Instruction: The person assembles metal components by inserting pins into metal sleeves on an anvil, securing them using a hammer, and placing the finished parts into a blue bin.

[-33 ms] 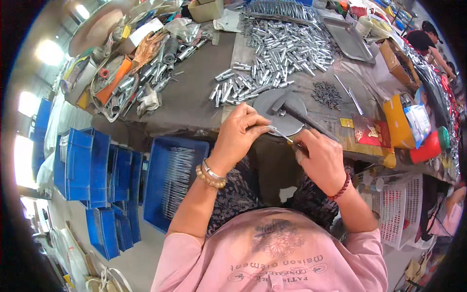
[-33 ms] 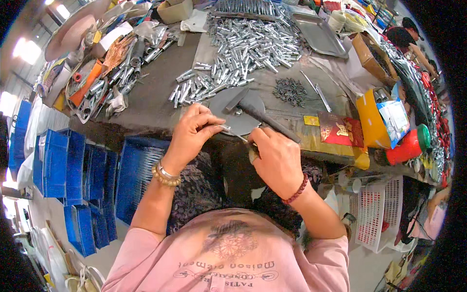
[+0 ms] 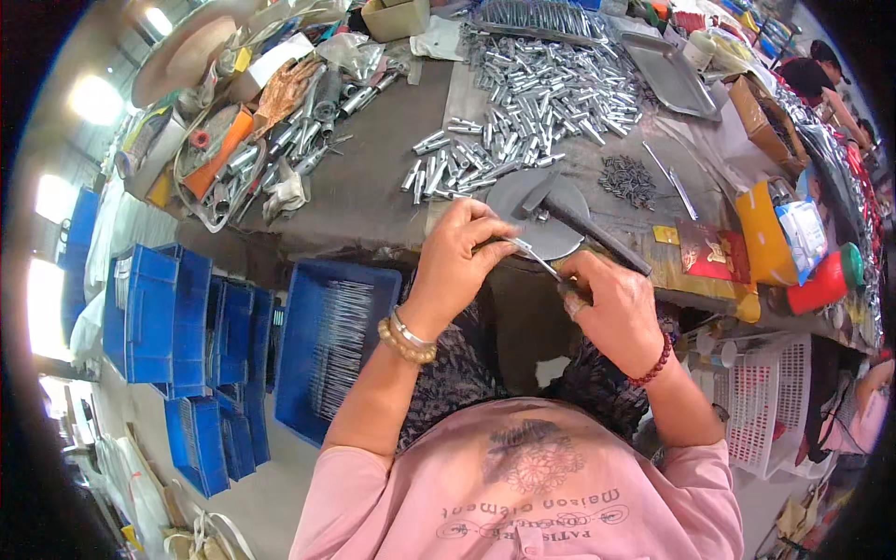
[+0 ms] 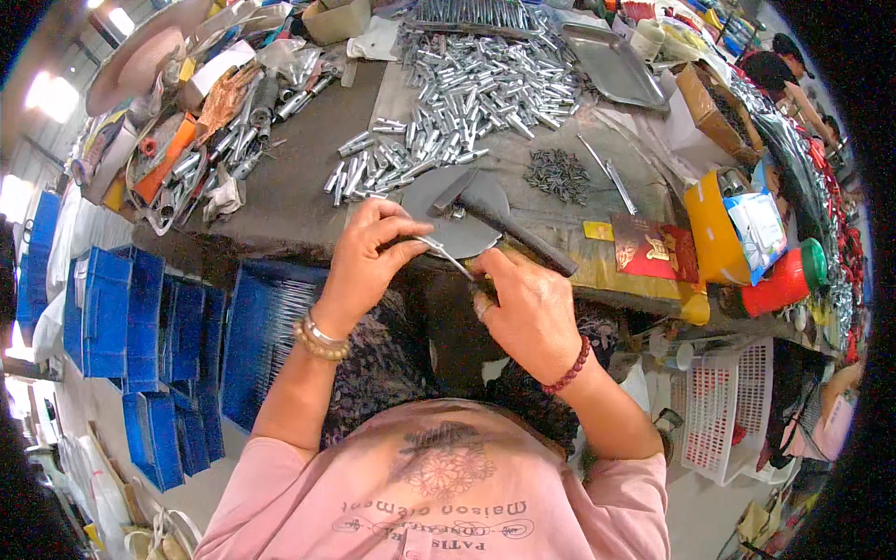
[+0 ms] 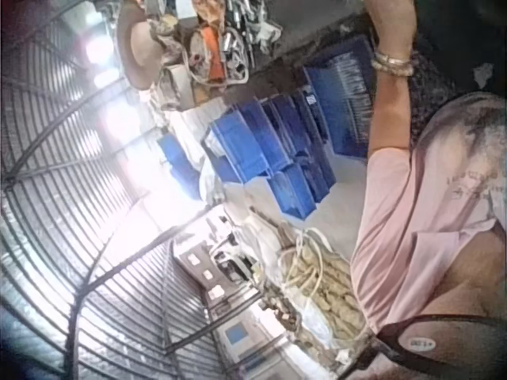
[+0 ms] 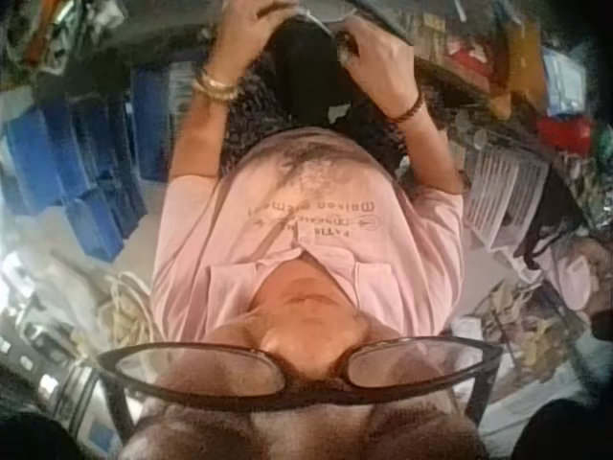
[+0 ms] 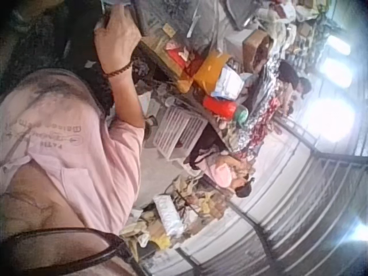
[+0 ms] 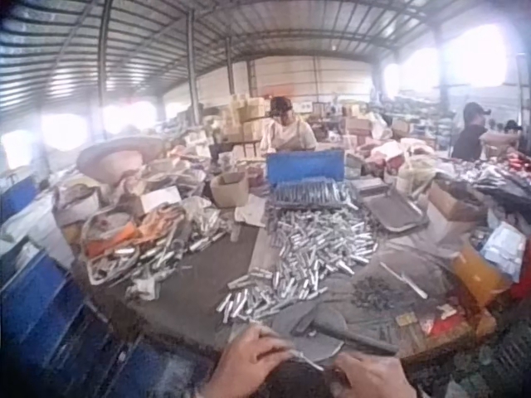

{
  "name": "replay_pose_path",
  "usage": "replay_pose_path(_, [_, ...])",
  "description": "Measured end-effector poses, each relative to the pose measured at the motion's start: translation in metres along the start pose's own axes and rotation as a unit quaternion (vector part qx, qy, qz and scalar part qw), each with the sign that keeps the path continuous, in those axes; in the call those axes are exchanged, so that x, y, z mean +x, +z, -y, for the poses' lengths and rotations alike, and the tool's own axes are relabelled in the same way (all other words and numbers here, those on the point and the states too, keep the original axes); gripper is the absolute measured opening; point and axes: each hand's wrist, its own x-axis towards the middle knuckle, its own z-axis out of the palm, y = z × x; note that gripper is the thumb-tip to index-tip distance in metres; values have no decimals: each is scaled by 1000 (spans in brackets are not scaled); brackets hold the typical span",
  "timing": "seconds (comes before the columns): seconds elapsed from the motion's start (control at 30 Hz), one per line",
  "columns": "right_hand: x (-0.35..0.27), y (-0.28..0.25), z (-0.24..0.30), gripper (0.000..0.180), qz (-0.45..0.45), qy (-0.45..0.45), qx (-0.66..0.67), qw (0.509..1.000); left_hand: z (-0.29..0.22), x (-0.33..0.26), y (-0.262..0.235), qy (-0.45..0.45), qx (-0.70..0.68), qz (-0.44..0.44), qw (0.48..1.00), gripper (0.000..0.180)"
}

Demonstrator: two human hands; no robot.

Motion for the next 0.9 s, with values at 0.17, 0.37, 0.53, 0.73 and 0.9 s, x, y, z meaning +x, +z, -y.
replay_pose_path(0.17, [-9,16,-14,40,96,114,224,963,-24,-33,23,-127,-73,-84,986,32])
replay_pose_path(0.37, [-19,27,-5,36,103,186,334,918,-37,-38,34,-287,-325,-38,900,60])
replay_pose_path(0.53, [-22,42,6,34,73,153,292,941,-39,-40,24,-341,-342,-54,874,67])
replay_pose_path(0.73, [-21,43,18,48,75,95,217,969,-24,-54,23,-281,-398,-118,866,52])
replay_pose_path(0.9, [2,44,-11,54,-105,-115,7,988,6,-106,-31,-334,-316,-224,859,51])
